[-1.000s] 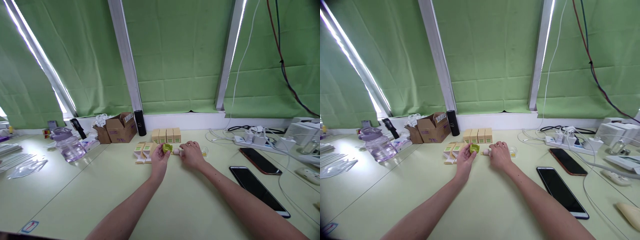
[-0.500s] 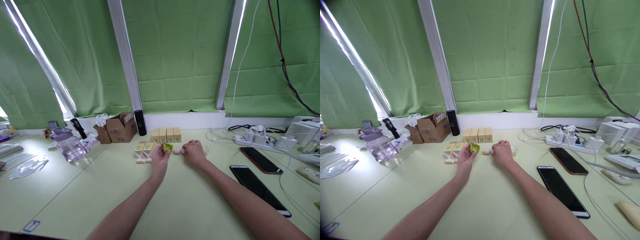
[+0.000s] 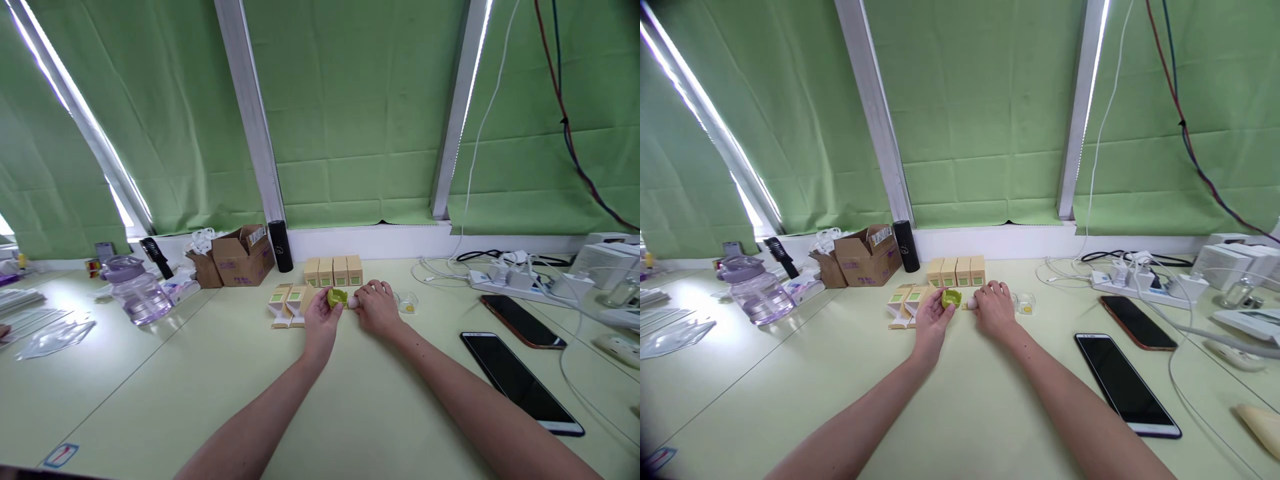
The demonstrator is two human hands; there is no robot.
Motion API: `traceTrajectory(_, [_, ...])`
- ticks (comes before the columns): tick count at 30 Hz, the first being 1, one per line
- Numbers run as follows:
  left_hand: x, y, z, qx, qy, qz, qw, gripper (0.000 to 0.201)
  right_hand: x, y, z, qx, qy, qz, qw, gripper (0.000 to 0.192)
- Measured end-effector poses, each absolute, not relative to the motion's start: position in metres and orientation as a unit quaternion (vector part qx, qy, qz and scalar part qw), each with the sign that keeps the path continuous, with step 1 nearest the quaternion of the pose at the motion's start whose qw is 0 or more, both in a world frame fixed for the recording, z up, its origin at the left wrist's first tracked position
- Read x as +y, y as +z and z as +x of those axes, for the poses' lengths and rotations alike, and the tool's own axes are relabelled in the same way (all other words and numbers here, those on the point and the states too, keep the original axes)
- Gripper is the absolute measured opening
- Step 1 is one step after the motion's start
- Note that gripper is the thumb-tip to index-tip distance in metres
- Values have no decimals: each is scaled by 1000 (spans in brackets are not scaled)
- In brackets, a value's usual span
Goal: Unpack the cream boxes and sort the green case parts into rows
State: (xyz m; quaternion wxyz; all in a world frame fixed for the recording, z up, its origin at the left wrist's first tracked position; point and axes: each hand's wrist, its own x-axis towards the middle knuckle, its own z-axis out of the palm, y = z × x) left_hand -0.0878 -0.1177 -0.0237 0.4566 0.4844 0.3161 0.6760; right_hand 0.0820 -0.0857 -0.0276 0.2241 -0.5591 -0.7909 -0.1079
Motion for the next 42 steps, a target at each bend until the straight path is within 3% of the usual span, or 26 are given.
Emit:
traceTrajectory(7, [-118,-22,-88,318,670,486,463,52,-84,-30,84,-782,-111,-570,228,22])
traceTrajectory(15, [-123,-19,-86,322,665,488,465,53,-98,-22,89,-780,-117,-555,265,46])
traceTrajectory(20, [-125,-17,-84,311,663,497,467,53,-123,-15,92,-781,-107,-527,317,32])
traceTrajectory(26, [-134,-13,-81,304,636,523,480,50,-156,-29,84,-755,58,-548,355,12])
traceTrajectory(29, [-139,-12,-79,287,617,540,496,50,-160,-37,84,-723,111,-542,414,19])
traceTrajectory(33, [-148,-12,-74,272,588,576,499,50,-157,-41,89,-704,95,-497,498,34])
traceTrajectory(38, [-157,-12,-65,268,561,590,514,48,-159,-42,88,-721,36,-433,540,48])
traceTrajectory(42, [-161,-13,-63,286,546,589,523,50,-161,-41,88,-723,-2,-423,546,48])
